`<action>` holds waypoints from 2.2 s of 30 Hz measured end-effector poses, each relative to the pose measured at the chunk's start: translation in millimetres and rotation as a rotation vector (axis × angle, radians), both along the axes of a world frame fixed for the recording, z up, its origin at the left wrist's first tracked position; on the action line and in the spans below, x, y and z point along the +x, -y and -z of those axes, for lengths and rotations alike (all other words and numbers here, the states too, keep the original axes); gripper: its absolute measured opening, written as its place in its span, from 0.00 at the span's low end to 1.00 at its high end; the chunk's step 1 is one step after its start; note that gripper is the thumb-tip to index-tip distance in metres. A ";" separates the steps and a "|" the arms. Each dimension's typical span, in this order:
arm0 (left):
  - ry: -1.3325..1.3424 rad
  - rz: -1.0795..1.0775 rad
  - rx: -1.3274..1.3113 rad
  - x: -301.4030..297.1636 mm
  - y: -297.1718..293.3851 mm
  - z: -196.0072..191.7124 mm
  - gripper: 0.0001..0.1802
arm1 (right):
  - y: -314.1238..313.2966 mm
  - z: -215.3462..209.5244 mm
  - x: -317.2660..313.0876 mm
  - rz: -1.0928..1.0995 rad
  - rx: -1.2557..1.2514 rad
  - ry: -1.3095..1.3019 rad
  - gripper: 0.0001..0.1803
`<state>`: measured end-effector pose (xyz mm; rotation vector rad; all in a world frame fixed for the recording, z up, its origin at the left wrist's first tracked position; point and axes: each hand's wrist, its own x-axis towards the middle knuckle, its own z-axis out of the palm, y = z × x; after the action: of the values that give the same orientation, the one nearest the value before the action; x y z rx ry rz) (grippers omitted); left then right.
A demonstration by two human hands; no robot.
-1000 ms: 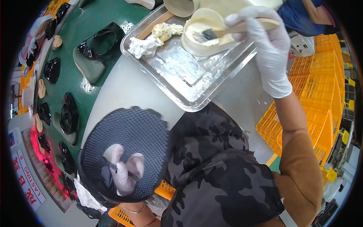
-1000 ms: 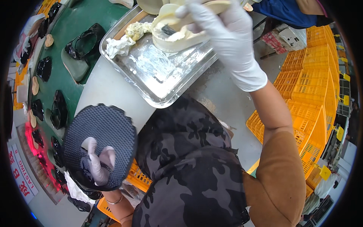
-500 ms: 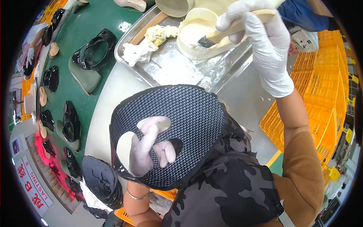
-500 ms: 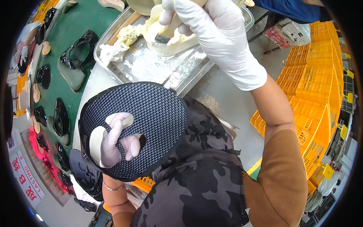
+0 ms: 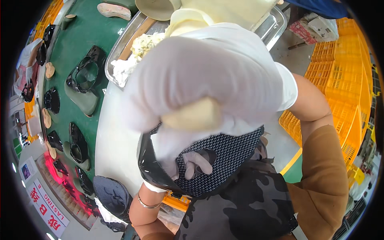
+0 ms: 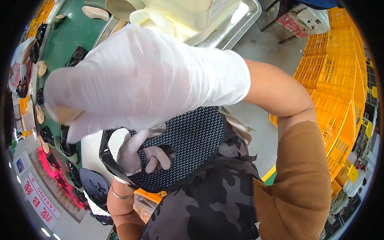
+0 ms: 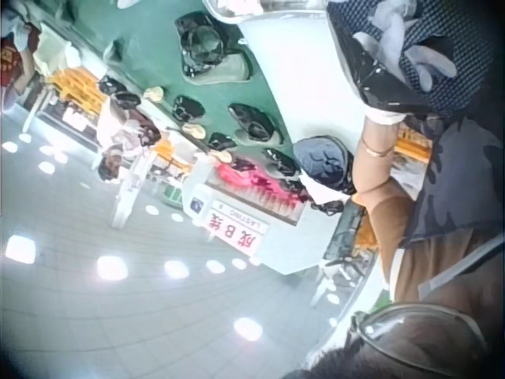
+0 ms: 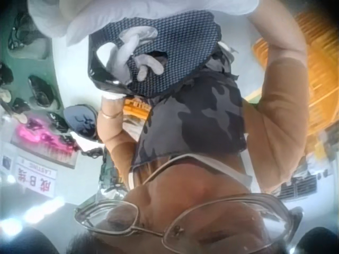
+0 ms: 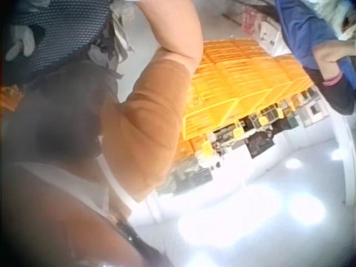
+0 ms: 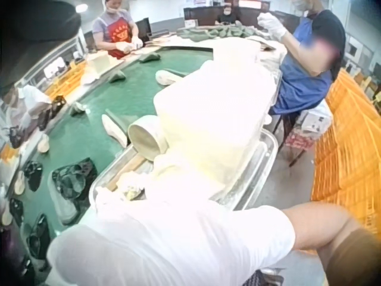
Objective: The person applies a white adhesive substance to the bottom of black shoes using a brush. They repeatedly dip the brush into a container of glue and spread it evenly across the shoe soles, then place the treated shoes onto a green workbench.
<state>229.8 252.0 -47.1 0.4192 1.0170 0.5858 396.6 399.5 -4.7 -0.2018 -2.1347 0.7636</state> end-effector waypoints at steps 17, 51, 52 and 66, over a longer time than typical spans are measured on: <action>-0.198 -0.244 0.134 -0.6 16.2 -11.0 0.23 | -0.3 8.6 23.4 0.043 -0.213 0.062 0.07; 0.350 -0.957 0.418 19.1 16.8 7.7 0.25 | 23.5 49.5 38.5 0.242 -0.409 -0.564 0.09; 0.437 -0.923 0.501 16.8 12.9 8.6 0.22 | 31.4 55.0 41.5 0.271 -0.457 -0.585 0.08; -0.134 -1.145 0.717 30.3 -19.4 10.3 0.31 | 32.3 49.7 31.6 0.386 -0.795 -0.611 0.09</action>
<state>260.1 271.4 -57.4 0.4745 1.1015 2.0042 428.2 367.2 -54.4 -0.6764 -1.0966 1.2130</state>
